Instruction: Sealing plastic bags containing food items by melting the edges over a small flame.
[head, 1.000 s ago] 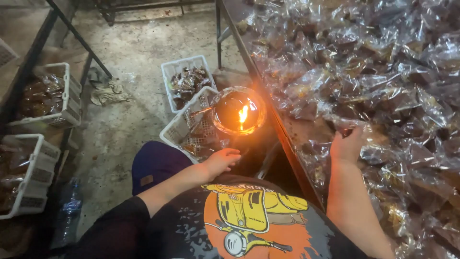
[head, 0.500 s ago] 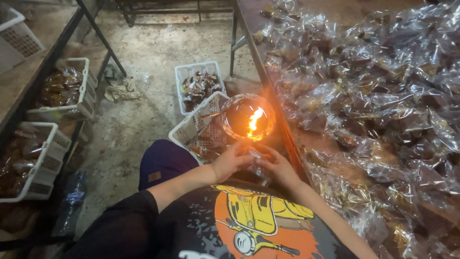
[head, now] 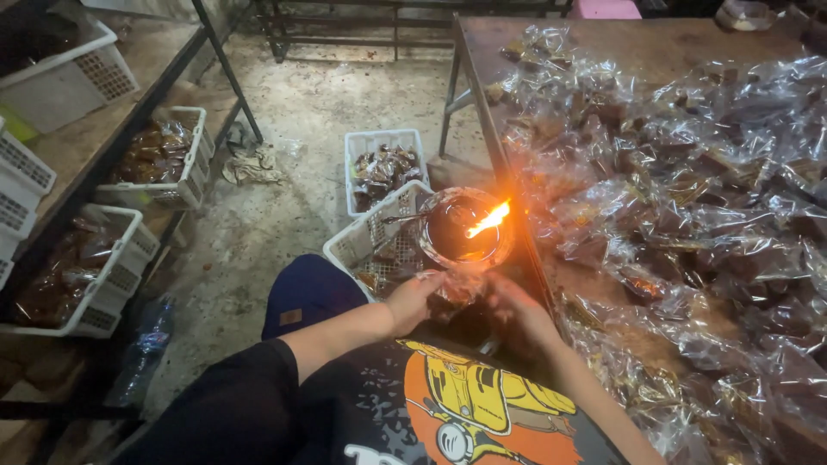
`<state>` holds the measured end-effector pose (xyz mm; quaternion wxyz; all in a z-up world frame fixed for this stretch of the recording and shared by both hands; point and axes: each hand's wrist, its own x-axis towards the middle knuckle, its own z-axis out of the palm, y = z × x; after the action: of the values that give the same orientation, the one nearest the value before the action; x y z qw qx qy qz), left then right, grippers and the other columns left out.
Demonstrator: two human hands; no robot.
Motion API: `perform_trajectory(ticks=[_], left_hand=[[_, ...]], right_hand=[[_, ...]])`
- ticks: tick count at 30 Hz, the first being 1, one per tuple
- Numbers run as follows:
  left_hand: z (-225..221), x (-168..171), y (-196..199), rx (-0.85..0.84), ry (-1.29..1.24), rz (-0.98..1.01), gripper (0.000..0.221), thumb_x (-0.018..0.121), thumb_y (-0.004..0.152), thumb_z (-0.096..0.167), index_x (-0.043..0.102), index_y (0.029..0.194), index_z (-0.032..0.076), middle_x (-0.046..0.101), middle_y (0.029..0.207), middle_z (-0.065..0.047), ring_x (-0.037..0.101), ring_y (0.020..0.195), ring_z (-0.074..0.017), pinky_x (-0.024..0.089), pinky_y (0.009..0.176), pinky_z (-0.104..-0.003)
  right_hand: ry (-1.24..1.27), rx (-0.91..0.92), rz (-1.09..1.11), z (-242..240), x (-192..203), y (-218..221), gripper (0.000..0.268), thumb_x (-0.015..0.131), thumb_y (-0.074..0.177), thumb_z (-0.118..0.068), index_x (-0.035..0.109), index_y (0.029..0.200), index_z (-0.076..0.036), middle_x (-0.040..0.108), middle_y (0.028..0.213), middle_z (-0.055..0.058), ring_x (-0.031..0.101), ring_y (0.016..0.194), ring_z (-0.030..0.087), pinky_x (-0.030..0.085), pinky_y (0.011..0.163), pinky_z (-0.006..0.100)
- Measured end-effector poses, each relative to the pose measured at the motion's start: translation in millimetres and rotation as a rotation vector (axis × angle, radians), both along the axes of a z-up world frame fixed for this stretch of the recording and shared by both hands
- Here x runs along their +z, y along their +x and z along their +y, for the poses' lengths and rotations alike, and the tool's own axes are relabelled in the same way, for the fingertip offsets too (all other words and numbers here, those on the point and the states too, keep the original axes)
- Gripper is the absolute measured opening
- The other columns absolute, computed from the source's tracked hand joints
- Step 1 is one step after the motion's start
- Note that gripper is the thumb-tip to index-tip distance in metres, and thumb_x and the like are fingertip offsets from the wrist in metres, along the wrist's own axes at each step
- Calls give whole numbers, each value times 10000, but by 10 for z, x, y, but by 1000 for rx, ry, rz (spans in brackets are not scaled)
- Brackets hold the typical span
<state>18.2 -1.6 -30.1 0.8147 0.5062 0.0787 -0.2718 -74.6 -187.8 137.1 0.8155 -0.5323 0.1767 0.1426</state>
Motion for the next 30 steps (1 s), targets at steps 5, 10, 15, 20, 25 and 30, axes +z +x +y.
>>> perform_trajectory(ticks=[5, 10, 15, 20, 25, 30], left_hand=[[-135, 670, -284, -188, 249, -220, 505, 828, 839, 437, 610, 1208, 171, 733, 936, -78, 725, 681, -198, 653, 594, -318], [-125, 804, -277, -206, 644, -338, 759, 880, 730, 530, 634, 1316, 115, 730, 1187, -86, 703, 1122, -234, 579, 944, -375], [-40, 972, -374, -96, 206, -209, 489, 827, 864, 168, 548, 1247, 48, 705, 983, -121, 748, 762, -224, 636, 682, -308], [-27, 593, -197, -71, 202, -178, 495, 879, 820, 120, 590, 1205, 5, 652, 1027, -155, 752, 875, -283, 666, 733, -364], [-43, 651, -261, -80, 264, -179, 516, 871, 832, 126, 585, 1250, 28, 671, 1102, -217, 756, 894, -310, 680, 718, -368], [-31, 516, -242, -55, 251, -247, 280, 911, 793, 239, 697, 848, 66, 624, 841, -77, 615, 848, -153, 581, 812, -370]], right_hand=[[-294, -50, -67, 11, 58, -83, 342, 746, 935, -353, 675, 1168, -112, 658, 920, 94, 636, 788, 198, 546, 733, 329], [-789, -213, -199, -538, -925, 271, 181, 757, 907, -340, 811, 1015, -205, 766, 874, 38, 730, 772, 170, 598, 724, 320], [-748, -293, -295, -279, -624, 187, 280, 712, 942, -406, 740, 877, -135, 672, 739, 61, 668, 692, 200, 536, 666, 310], [-873, -79, -456, -363, -732, 186, 214, 823, 855, -306, 788, 853, -95, 710, 935, 113, 670, 921, 260, 513, 916, 381], [-878, -40, -626, -320, -709, 139, 219, 785, 914, -257, 805, 1003, -59, 632, 1036, 127, 585, 1029, 245, 450, 1053, 372], [-917, -227, -497, -309, -778, 122, 363, 783, 957, -229, 705, 1288, -102, 715, 1074, 159, 662, 1051, 189, 458, 1049, 302]])
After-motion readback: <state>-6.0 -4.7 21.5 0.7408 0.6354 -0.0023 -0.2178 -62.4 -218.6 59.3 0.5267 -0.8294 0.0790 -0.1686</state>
